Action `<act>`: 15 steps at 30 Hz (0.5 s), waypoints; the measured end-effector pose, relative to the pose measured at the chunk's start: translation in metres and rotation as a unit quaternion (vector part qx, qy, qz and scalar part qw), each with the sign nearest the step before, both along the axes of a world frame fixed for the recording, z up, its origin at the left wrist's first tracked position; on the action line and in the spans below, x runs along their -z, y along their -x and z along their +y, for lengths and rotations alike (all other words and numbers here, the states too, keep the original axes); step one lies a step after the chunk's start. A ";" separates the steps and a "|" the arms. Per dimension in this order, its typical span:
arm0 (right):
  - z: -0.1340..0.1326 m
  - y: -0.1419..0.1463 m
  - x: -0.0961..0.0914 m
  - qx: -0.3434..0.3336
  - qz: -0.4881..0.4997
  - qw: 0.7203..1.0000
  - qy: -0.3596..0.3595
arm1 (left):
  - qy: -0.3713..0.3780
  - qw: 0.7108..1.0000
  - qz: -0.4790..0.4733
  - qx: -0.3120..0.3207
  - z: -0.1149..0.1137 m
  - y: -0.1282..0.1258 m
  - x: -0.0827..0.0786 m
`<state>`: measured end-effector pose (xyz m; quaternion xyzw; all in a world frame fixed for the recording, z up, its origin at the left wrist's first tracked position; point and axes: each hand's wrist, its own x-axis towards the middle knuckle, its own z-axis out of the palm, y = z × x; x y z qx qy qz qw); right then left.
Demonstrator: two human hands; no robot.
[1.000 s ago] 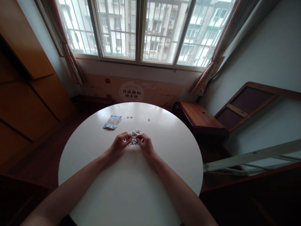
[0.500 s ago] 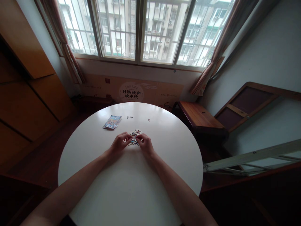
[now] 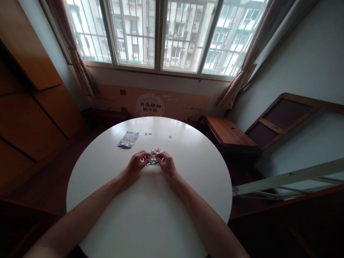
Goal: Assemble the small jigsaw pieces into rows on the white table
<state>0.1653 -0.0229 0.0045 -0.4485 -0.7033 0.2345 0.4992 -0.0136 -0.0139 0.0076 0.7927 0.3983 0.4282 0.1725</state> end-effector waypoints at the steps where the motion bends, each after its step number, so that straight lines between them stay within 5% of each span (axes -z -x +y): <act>1: 0.001 -0.002 -0.001 0.004 -0.003 1.000 -0.003 | 0.000 1.000 -0.003 -0.004 0.000 0.000 0.000; 7: 0.013 -0.031 -0.008 0.139 -0.034 0.990 -0.006 | 0.001 1.000 -0.004 -0.010 0.001 0.000 0.001; 12: 0.017 -0.056 -0.012 0.265 -0.113 0.954 0.078 | 0.014 1.000 0.013 0.003 0.001 0.000 0.000; 15: 0.016 -0.063 -0.015 0.286 -0.191 0.928 0.146 | 0.016 1.000 0.015 0.004 0.000 0.000 0.000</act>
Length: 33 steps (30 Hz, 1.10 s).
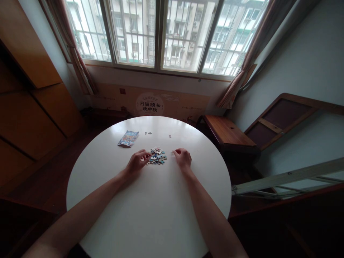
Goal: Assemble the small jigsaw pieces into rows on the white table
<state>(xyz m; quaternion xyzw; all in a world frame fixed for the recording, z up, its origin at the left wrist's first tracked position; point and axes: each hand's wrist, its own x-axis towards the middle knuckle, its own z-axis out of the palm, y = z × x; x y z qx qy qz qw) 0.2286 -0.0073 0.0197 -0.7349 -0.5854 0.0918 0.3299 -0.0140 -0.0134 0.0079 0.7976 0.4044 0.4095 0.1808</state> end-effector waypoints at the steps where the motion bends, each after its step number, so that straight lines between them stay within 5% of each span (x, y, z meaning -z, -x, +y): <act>1: -0.001 -0.001 -0.001 -0.001 -0.018 1.000 0.024 | 0.000 1.000 0.000 0.000 0.000 0.000 0.000; 11: -0.016 0.021 0.001 -0.051 -0.185 0.981 0.034 | -0.004 1.000 0.006 0.001 0.001 -0.001 0.002; 33: -0.007 0.019 0.010 -0.132 -0.187 0.974 -0.004 | -0.011 1.000 0.014 0.013 0.001 -0.002 0.002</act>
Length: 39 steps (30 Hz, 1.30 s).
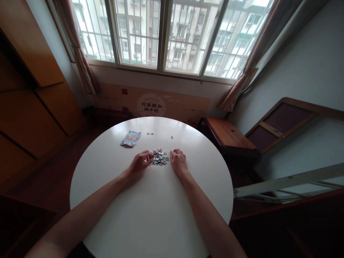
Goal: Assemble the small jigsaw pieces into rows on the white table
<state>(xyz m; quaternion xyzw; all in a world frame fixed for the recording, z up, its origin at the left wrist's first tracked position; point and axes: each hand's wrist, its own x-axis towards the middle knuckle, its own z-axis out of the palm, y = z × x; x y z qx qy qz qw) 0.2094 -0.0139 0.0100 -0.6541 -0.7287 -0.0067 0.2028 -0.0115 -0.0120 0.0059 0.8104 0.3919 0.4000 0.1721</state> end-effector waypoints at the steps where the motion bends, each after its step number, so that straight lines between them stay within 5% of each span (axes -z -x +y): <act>1: 0.000 -0.001 -0.001 -0.005 0.003 1.000 0.000 | 0.001 1.000 0.002 0.001 0.000 0.000 0.000; 30: 0.007 -0.020 -0.002 0.053 0.113 0.991 -0.045 | 0.005 1.000 -0.004 0.000 -0.002 0.000 -0.002; 39: 0.003 -0.034 -0.013 -0.070 0.067 0.995 0.012 | 0.007 1.000 -0.009 0.002 -0.002 -0.002 -0.002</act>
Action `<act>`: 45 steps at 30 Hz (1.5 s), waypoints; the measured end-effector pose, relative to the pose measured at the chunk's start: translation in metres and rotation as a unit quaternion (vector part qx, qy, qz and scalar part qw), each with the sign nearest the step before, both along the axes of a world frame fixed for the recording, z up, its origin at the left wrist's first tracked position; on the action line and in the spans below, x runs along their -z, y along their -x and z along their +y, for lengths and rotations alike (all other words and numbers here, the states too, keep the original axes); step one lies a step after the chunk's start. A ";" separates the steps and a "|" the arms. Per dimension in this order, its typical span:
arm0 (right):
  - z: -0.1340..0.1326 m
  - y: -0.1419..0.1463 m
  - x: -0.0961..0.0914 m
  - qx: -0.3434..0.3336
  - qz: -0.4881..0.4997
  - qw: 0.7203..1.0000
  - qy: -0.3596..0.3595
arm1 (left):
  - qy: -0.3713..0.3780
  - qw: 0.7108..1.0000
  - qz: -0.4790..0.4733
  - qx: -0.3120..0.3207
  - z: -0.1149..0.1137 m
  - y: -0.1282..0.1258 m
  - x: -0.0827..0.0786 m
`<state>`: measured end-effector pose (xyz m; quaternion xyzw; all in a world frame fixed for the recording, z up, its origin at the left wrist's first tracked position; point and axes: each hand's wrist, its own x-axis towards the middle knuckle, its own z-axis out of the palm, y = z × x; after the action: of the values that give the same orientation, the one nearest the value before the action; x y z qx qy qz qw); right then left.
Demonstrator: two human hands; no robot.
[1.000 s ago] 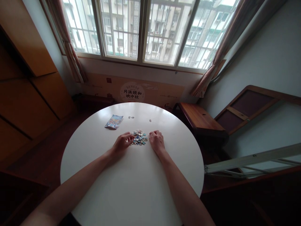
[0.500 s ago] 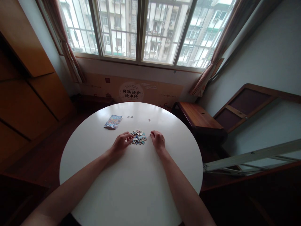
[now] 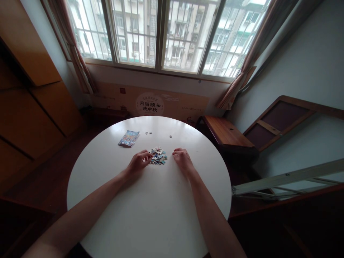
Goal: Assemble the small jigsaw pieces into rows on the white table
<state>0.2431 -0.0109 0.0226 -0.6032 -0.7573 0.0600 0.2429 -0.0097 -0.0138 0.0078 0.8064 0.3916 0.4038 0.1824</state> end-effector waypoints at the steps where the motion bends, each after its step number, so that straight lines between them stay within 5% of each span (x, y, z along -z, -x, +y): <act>1: -0.001 0.000 0.000 -0.001 -0.003 1.000 0.004 | 0.000 1.000 0.000 0.001 0.000 0.000 0.000; 23: -0.023 0.034 -0.015 0.099 -0.170 0.977 0.079 | -0.002 1.000 0.007 -0.003 0.000 0.001 0.001; 37: 0.076 0.013 0.007 0.159 -0.120 0.970 0.139 | 0.008 1.000 0.022 -0.003 -0.001 0.001 0.001; 45: 0.089 0.023 0.016 0.183 -0.104 0.968 0.138 | 0.013 0.999 0.037 -0.004 -0.001 0.000 0.001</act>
<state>0.2198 0.0784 0.0066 -0.7621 -0.6396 0.0553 0.0838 -0.0092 -0.0147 0.0070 0.8167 0.4070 0.3690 0.1764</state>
